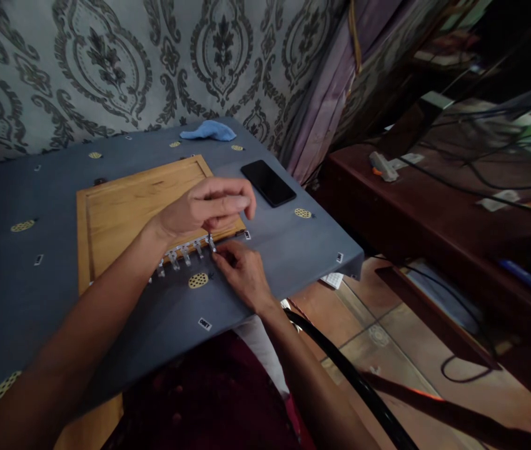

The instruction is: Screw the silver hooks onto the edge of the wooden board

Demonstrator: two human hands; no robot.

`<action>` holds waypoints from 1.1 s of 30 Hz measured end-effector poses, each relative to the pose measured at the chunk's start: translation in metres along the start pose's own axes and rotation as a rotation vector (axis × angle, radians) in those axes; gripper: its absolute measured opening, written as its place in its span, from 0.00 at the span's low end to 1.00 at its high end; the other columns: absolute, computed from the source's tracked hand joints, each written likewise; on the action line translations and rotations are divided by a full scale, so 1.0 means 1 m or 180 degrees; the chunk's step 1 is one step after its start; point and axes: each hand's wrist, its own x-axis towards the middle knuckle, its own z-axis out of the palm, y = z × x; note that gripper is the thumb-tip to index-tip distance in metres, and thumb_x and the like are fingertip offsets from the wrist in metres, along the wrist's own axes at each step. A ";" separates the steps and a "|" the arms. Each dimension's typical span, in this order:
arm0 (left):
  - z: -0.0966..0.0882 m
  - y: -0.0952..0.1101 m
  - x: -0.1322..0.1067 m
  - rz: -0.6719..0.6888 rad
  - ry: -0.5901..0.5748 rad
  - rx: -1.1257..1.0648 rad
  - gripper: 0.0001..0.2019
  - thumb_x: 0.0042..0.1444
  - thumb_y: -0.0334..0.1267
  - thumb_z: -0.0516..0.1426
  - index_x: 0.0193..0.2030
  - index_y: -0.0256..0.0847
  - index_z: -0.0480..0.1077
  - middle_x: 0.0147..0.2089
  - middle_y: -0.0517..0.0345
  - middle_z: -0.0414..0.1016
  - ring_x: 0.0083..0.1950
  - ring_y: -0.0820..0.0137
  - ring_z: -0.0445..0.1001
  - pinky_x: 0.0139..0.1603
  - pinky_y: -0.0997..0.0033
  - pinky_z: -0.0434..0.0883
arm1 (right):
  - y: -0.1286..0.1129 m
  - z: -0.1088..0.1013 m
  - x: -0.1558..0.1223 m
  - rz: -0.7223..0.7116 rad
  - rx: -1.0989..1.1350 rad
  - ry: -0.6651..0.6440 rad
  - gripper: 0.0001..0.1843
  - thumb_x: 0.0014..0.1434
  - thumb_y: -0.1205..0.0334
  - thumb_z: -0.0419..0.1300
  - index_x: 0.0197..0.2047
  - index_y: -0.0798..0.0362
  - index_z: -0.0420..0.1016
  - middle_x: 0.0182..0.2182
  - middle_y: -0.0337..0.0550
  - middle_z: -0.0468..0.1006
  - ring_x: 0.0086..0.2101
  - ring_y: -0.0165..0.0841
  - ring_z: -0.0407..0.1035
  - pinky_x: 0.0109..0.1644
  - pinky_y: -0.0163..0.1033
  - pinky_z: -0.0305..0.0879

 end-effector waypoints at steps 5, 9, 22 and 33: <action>0.011 0.002 0.000 0.0378 0.1113 0.0189 0.11 0.68 0.40 0.54 0.33 0.41 0.69 0.18 0.69 0.54 0.18 0.80 0.51 0.19 0.76 0.50 | 0.001 0.001 0.000 -0.0049 0.0004 0.0040 0.09 0.62 0.56 0.60 0.37 0.50 0.80 0.30 0.41 0.78 0.30 0.34 0.70 0.36 0.39 0.64; 0.010 0.004 0.000 0.0615 0.2564 -0.0056 0.12 0.71 0.36 0.51 0.33 0.42 0.65 0.18 0.71 0.49 0.17 0.81 0.45 0.16 0.78 0.46 | 0.002 0.001 0.001 -0.0027 -0.0005 0.0038 0.08 0.61 0.56 0.60 0.37 0.49 0.79 0.30 0.41 0.79 0.30 0.34 0.70 0.36 0.39 0.63; 0.007 -0.010 0.003 0.0637 0.2855 -0.0190 0.09 0.70 0.38 0.54 0.36 0.43 0.63 0.18 0.73 0.48 0.16 0.82 0.45 0.17 0.79 0.47 | -0.002 0.000 0.000 -0.0011 0.0031 -0.0005 0.08 0.62 0.57 0.59 0.37 0.50 0.79 0.30 0.41 0.78 0.30 0.33 0.69 0.36 0.39 0.63; 0.006 -0.018 0.004 0.0610 0.2778 0.0703 0.08 0.71 0.34 0.50 0.37 0.43 0.62 0.25 0.69 0.51 0.22 0.80 0.54 0.23 0.80 0.57 | 0.003 0.001 0.000 -0.0034 -0.0008 0.0009 0.09 0.62 0.56 0.59 0.37 0.50 0.78 0.29 0.40 0.77 0.29 0.32 0.69 0.35 0.39 0.62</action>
